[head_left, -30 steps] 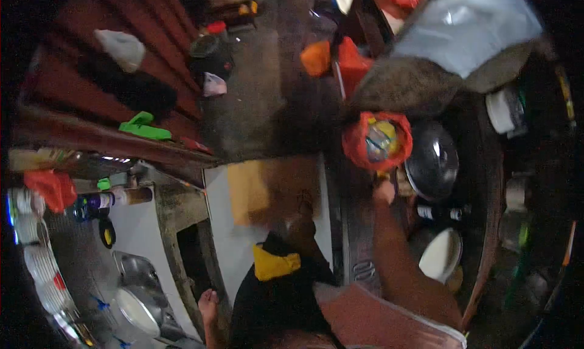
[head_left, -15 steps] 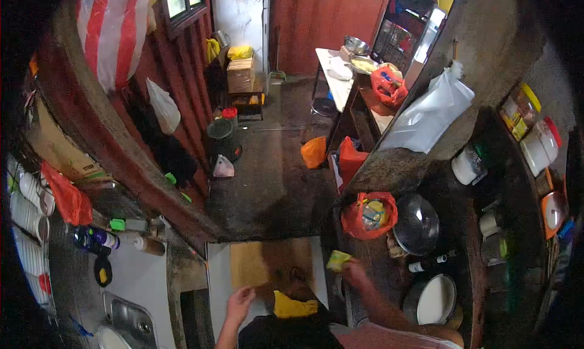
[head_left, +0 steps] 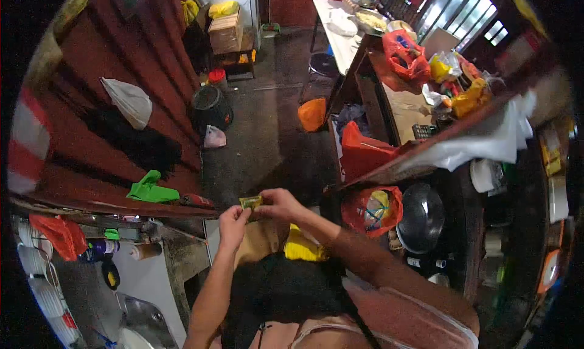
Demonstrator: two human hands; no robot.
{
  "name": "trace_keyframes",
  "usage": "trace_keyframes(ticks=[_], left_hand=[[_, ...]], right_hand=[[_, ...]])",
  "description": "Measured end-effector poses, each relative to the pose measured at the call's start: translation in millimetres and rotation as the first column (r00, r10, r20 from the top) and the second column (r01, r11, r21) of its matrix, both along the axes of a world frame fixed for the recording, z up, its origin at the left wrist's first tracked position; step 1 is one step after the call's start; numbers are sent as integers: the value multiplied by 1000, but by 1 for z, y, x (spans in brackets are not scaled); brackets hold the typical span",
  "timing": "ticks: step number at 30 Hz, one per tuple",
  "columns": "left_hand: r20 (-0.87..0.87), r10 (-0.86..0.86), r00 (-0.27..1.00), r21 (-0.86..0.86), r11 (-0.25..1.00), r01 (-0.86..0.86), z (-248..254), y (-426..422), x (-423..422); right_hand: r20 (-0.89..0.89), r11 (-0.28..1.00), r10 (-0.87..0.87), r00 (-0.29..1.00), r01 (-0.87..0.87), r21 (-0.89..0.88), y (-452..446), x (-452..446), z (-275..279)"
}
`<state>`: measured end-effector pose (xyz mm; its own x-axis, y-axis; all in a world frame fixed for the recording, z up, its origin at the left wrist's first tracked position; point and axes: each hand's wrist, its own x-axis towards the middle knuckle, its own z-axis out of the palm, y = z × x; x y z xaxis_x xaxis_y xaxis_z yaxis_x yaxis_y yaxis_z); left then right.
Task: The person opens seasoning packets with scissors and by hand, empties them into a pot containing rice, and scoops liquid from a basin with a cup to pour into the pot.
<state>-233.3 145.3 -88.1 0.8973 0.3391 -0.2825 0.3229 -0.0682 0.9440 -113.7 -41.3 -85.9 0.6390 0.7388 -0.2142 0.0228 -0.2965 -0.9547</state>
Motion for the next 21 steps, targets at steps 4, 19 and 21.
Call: trace_keyframes(ticks=[4,19,21], left_hand=[[11,-26,1000,-52,998,26,31,0,65],[-210,-189,959,-165,974,156,-88,198,500],[-75,-449,890,-40,893,447,-40,191,563]], right_hand=[[-46,984,-69,997,60,-170,9,66,37],[-402,397,-844,356,918,-21,-44,347,-29],[-312,328,-906,287,940,-91,-52,378,-29]])
